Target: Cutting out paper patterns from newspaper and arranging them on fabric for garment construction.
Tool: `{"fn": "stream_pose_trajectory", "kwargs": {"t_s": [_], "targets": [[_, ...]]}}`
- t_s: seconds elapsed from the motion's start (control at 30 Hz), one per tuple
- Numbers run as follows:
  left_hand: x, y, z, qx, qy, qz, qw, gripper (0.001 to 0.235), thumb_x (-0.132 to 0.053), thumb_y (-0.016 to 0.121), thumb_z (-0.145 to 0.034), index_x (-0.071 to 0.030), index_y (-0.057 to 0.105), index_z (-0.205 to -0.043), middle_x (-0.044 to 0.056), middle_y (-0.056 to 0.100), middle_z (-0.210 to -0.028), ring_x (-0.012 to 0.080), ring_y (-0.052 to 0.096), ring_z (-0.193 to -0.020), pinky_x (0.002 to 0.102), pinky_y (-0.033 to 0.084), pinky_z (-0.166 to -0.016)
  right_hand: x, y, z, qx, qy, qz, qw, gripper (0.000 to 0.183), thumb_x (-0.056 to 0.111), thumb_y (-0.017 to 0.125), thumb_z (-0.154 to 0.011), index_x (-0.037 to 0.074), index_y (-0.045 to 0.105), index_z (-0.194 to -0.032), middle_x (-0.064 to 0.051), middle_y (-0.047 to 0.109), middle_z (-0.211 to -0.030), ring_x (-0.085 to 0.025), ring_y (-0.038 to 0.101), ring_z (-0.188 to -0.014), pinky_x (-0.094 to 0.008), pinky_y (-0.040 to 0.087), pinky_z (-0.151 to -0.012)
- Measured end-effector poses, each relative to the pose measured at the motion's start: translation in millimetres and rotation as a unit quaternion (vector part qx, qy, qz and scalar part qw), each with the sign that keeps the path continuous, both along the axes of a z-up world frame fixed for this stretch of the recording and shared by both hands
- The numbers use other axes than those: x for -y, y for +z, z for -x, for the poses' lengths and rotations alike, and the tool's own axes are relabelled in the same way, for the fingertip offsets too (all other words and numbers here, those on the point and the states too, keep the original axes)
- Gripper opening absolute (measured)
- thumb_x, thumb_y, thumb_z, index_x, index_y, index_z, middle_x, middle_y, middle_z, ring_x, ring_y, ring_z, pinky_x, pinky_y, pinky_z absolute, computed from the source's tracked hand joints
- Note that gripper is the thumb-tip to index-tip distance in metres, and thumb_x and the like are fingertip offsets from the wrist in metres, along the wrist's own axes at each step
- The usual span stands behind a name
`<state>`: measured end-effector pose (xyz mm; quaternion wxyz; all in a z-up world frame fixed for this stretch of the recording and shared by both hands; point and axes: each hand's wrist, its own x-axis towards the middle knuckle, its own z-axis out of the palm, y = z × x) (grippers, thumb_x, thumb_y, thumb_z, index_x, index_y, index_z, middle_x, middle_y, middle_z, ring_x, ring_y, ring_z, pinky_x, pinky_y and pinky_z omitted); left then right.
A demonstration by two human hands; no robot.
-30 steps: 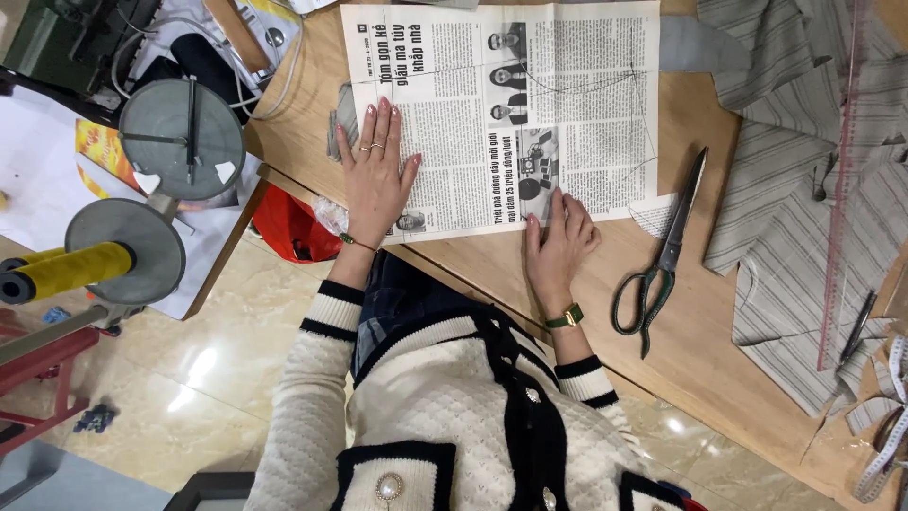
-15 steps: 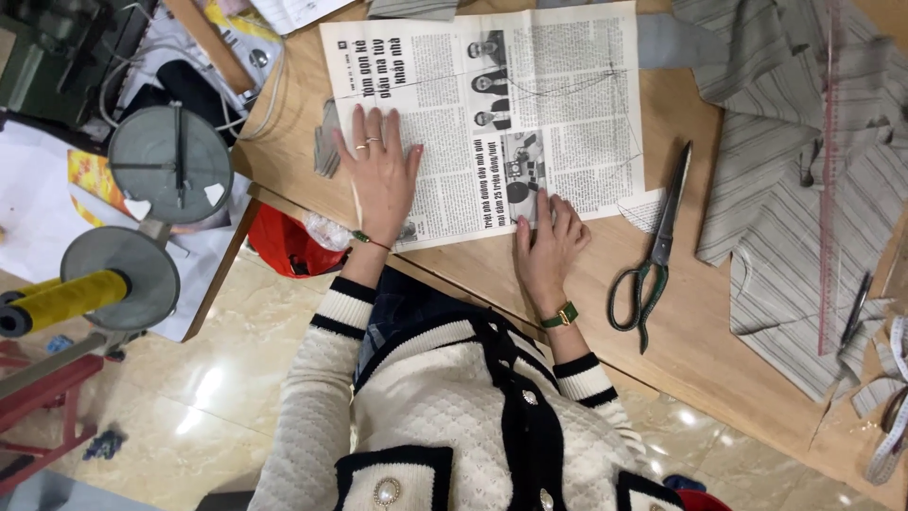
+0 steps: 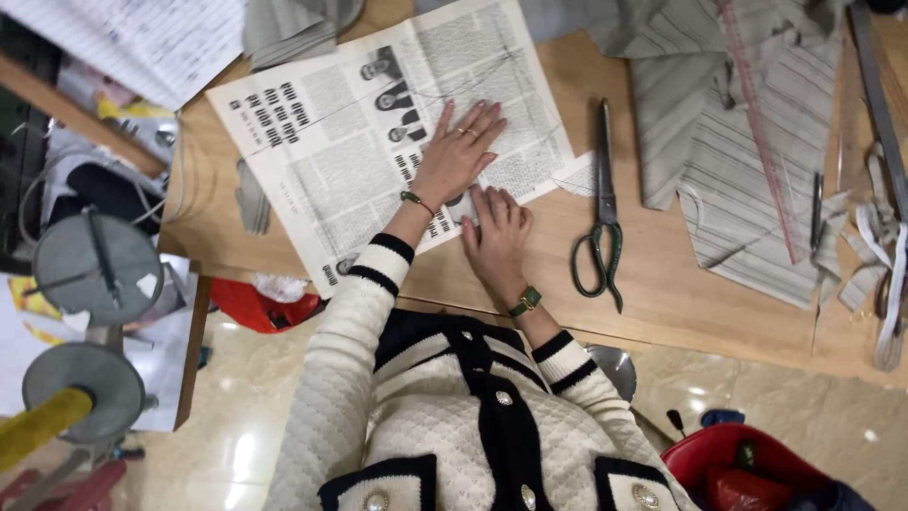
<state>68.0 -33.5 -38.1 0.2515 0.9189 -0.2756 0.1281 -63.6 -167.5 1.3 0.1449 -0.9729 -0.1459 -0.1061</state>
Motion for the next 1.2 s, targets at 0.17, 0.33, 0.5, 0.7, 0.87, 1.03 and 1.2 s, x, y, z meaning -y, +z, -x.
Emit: {"fn": "stream_pose_trajectory", "kwargs": {"t_s": [0.17,0.33,0.5,0.7,0.87,1.03,1.2], "targets": [[-5,18,2,-0.003,-0.01,-0.014,1.0,0.054,-0.046,0.048,-0.108,-0.021,0.043,-0.155,0.004,0.036,-0.164,0.0252,0.03,-0.151,0.061,0.009,-0.122,1,-2,-2,-0.017,0.001,-0.022,1.0,0.05,0.038,0.059,-0.102,0.017,0.055,-0.147,-0.012,0.052,-0.137,-0.033,0.044,-0.134,-0.055,0.028,-0.103],[-6,26,6,0.003,-0.01,-0.001,1.0,0.057,-0.05,0.051,-0.107,-0.019,0.047,-0.154,0.005,0.04,-0.162,0.0252,0.031,-0.15,0.059,0.009,-0.122,14,8,2,-0.037,0.006,-0.057,0.998,0.053,0.04,0.062,-0.1,0.019,0.053,-0.148,-0.01,0.051,-0.14,-0.032,0.041,-0.138,-0.053,0.026,-0.106],[-5,31,7,-0.003,-0.007,0.005,1.0,0.077,-0.069,0.053,-0.1,-0.016,0.047,-0.154,0.007,0.039,-0.163,0.0269,0.03,-0.151,0.058,0.006,-0.123,57,114,7,-0.073,-0.216,-0.059,0.972,0.039,0.036,0.053,-0.106,0.002,0.062,-0.125,-0.025,0.059,-0.106,-0.049,0.059,-0.102,-0.059,0.045,-0.082],[-6,33,7,-0.022,-0.014,-0.001,1.0,0.091,-0.079,0.055,-0.093,-0.014,0.044,-0.156,0.007,0.036,-0.164,0.0276,0.026,-0.153,0.059,0.002,-0.123,175,34,48,-0.087,-0.243,-0.049,0.965,0.074,0.018,0.073,-0.086,0.003,0.044,-0.153,-0.023,0.048,-0.129,-0.044,0.047,-0.119,-0.055,0.04,-0.093],[-8,43,7,-0.057,-0.031,0.002,0.998,0.093,-0.078,0.057,-0.093,-0.013,0.042,-0.157,0.009,0.032,-0.166,0.0286,0.023,-0.154,0.059,-0.002,-0.124,164,44,34,-0.12,-0.299,-0.129,0.938,0.086,0.008,0.073,-0.071,0.004,0.042,-0.152,-0.022,0.045,-0.125,-0.047,0.051,-0.117,-0.054,0.044,-0.098],[-9,46,7,-0.089,-0.04,-0.005,0.995,0.094,-0.078,0.054,-0.094,-0.011,0.041,-0.158,0.011,0.031,-0.166,0.0294,0.02,-0.155,0.059,-0.006,-0.124,154,71,38,-0.141,-0.325,-0.221,0.909,0.084,0.007,0.072,-0.069,0.007,0.049,-0.149,-0.022,0.051,-0.131,-0.043,0.054,-0.124,-0.05,0.045,-0.105],[-8,45,6,-0.082,-0.037,0.0,0.996,0.094,-0.078,0.054,-0.094,-0.011,0.04,-0.158,0.011,0.029,-0.167,0.0294,0.019,-0.154,0.059,-0.004,-0.123,143,106,94,-0.297,-0.225,-0.529,0.763,0.025,0.039,0.055,-0.102,0.017,0.048,-0.112,-0.002,0.055,-0.075,-0.012,0.053,-0.066,-0.026,0.04,-0.059]]}}
